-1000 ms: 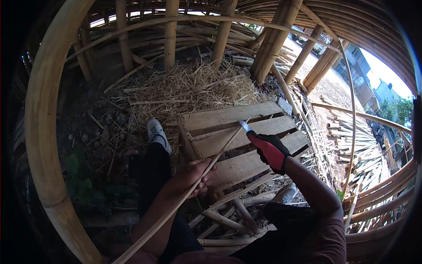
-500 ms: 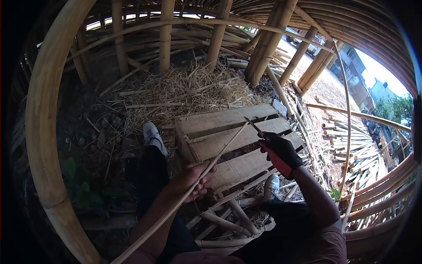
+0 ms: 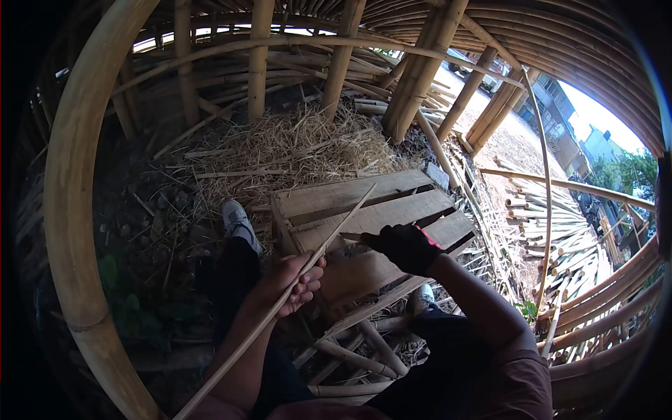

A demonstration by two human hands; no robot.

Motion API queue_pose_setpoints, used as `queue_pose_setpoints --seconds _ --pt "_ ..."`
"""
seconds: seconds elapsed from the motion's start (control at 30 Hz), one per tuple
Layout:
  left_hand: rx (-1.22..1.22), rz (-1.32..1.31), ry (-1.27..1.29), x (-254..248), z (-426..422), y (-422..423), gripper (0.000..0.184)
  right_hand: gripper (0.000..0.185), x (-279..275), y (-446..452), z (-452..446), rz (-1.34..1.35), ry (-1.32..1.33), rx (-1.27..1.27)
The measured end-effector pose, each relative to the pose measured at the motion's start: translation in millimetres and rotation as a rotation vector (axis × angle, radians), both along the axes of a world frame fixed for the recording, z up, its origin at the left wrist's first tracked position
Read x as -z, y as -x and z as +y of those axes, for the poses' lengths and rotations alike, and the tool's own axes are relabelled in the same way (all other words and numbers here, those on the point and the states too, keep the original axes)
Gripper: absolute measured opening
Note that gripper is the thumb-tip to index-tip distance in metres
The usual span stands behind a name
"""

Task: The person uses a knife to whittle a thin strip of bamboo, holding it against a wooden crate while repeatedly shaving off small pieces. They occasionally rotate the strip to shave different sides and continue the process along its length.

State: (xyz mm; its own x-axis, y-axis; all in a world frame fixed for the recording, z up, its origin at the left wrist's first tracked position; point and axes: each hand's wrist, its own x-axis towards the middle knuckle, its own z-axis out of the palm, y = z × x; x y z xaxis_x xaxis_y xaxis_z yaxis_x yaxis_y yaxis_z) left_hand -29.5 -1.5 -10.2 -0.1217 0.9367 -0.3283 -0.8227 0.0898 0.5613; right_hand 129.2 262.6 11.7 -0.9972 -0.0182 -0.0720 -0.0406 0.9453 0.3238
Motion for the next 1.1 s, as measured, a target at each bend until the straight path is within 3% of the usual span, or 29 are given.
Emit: queue_pose_setpoints --seconds 0.03,0.1,0.17,0.23,0.3,0.37,0.43,0.5,0.63,0.7,0.77,0.83,0.93,1.1 --pt "-0.004 -0.006 0.0 0.3 0.0 1.0 0.027 0.045 10.4 -0.8 19.7 0.015 -0.009 0.049" --pt "-0.016 0.0 -0.009 1.2 -1.2 3.5 0.027 0.043 27.5 -1.8 68.4 -0.093 -0.066 0.545" --pt "-0.021 0.006 -0.014 0.3 -0.4 4.8 0.027 0.041 23.8 -9.3 76.5 -0.022 -0.145 0.554" --pt "-0.046 -0.001 -0.013 -2.1 -0.9 3.2 0.025 0.041 8.5 -15.4 57.1 0.162 -0.151 0.368" --pt "-0.042 -0.014 -0.005 -4.0 -0.2 1.1 0.025 0.043 0.4 -10.8 38.0 0.133 -0.11 0.275" --pt "-0.034 -0.019 0.006 -4.6 -0.5 -1.4 0.024 0.051 -2.0 -10.8 28.2 0.021 0.1 -0.115" --pt "-0.006 0.032 0.012 -4.6 -0.7 -2.2 0.025 0.051 31.6 -21.2 63.6 0.12 0.212 -0.196" --pt "0.018 0.06 0.027 -2.1 0.0 -6.9 0.025 0.046 42.8 -41.1 89.8 0.097 -0.009 0.363" --pt "0.078 0.117 0.041 -9.5 4.2 -21.3 0.028 0.036 12.9 -43.4 72.2 0.247 -0.035 0.624" --pt "0.095 0.185 0.1 -13.7 5.2 -27.6 0.029 0.036 -9.4 -30.1 36.2 0.29 0.151 0.644" --pt "0.108 0.289 0.112 -19.1 4.9 -28.5 0.031 0.024 4.8 -26.0 14.4 0.55 0.34 0.271" --pt "0.129 0.34 0.165 -22.2 4.2 -27.7 0.033 0.025 4.5 -16.7 -20.9 0.501 0.403 0.138" --pt "0.162 0.449 0.202 -12.4 5.6 -23.6 0.035 0.032 0.5 -16.5 -66.8 0.283 0.395 0.133" --pt "0.203 0.505 0.161 -0.3 6.2 -20.4 0.041 0.035 -0.8 -19.1 -56.0 0.292 0.302 0.0"
